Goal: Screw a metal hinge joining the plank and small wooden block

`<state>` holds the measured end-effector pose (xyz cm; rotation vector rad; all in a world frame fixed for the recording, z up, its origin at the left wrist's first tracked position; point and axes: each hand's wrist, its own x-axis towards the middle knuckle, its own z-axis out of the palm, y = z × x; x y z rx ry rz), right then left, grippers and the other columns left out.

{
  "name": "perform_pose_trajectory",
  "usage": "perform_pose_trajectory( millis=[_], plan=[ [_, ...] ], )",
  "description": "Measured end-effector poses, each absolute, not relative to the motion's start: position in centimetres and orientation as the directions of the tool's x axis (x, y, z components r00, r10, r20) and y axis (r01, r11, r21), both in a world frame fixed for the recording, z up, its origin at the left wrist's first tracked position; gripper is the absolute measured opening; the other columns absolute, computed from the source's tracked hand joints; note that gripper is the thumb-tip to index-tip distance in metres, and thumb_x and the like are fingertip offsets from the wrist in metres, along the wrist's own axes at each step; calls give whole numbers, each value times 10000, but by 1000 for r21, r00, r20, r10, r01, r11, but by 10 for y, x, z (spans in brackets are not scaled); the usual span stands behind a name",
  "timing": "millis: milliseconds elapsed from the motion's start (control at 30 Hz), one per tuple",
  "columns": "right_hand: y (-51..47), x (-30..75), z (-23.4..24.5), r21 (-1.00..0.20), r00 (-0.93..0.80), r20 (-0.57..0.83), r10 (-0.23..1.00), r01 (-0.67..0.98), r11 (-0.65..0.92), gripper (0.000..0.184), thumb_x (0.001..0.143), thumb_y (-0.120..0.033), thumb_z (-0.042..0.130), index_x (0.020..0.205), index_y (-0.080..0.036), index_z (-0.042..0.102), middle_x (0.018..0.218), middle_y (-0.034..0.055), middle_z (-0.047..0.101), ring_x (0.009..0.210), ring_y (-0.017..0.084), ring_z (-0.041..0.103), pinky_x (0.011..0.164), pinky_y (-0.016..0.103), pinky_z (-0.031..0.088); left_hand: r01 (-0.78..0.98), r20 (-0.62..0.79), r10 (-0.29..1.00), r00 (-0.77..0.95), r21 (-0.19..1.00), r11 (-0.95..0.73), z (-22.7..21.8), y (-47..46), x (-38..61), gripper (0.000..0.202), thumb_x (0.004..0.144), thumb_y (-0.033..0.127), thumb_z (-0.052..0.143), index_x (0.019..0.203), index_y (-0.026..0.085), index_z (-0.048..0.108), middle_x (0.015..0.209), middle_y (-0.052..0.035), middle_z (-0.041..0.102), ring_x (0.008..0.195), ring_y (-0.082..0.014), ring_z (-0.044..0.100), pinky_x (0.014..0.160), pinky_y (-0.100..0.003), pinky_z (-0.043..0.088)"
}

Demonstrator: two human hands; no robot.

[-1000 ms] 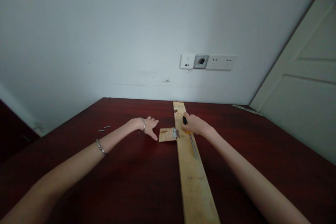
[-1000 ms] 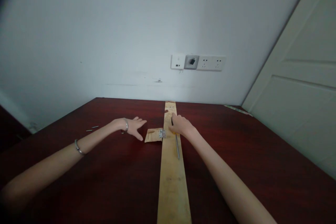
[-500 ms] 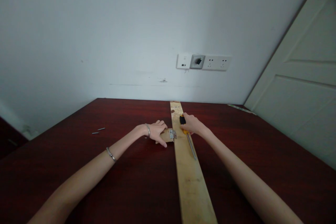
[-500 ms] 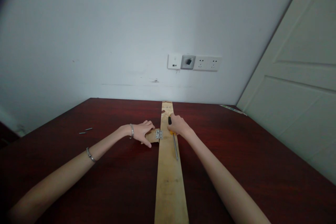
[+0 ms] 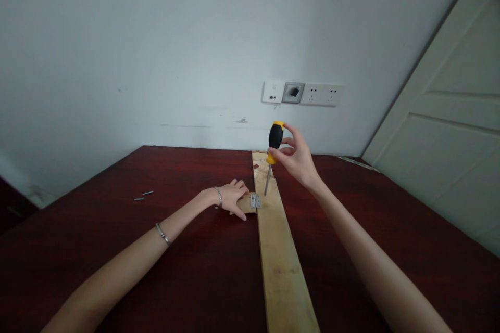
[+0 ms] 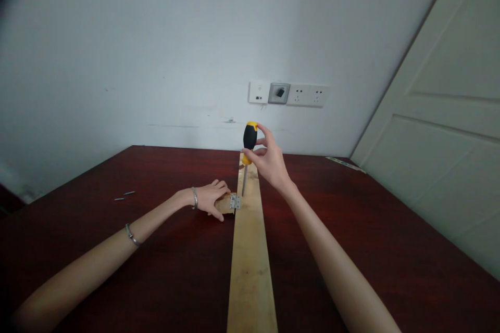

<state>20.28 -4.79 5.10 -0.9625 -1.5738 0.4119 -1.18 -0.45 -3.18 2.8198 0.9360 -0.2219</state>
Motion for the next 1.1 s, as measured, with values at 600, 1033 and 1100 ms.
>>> perform_pose_trajectory(
  millis=[600,1033,1100],
  plan=[
    [-41,173,27,-676,-119,659,742,339,655,730,801,-387,592,1423,-277,228,1056,64,539,766,144,611,673,315,560,590,-201,558,805,177,-788,-29,-3,-13,851,568,713,636,1188,148,488,1085,-103,457,1010,-262,426,897,-335,384],
    [-43,170,26,-647,-169,679,715,323,691,692,800,-341,595,1406,-273,268,1027,57,539,738,133,604,632,300,566,573,-206,539,817,183,-799,-27,-4,-13,830,582,716,621,1197,169,511,1075,-93,457,1021,-265,403,903,-340,374],
    [-44,170,26,-650,-169,667,725,343,678,697,800,-343,591,1412,-272,264,1038,64,542,748,139,606,646,308,570,569,-192,538,820,183,-802,-29,-3,-14,835,578,714,625,1193,161,515,1071,-96,455,1011,-265,404,901,-340,375]
  ],
)
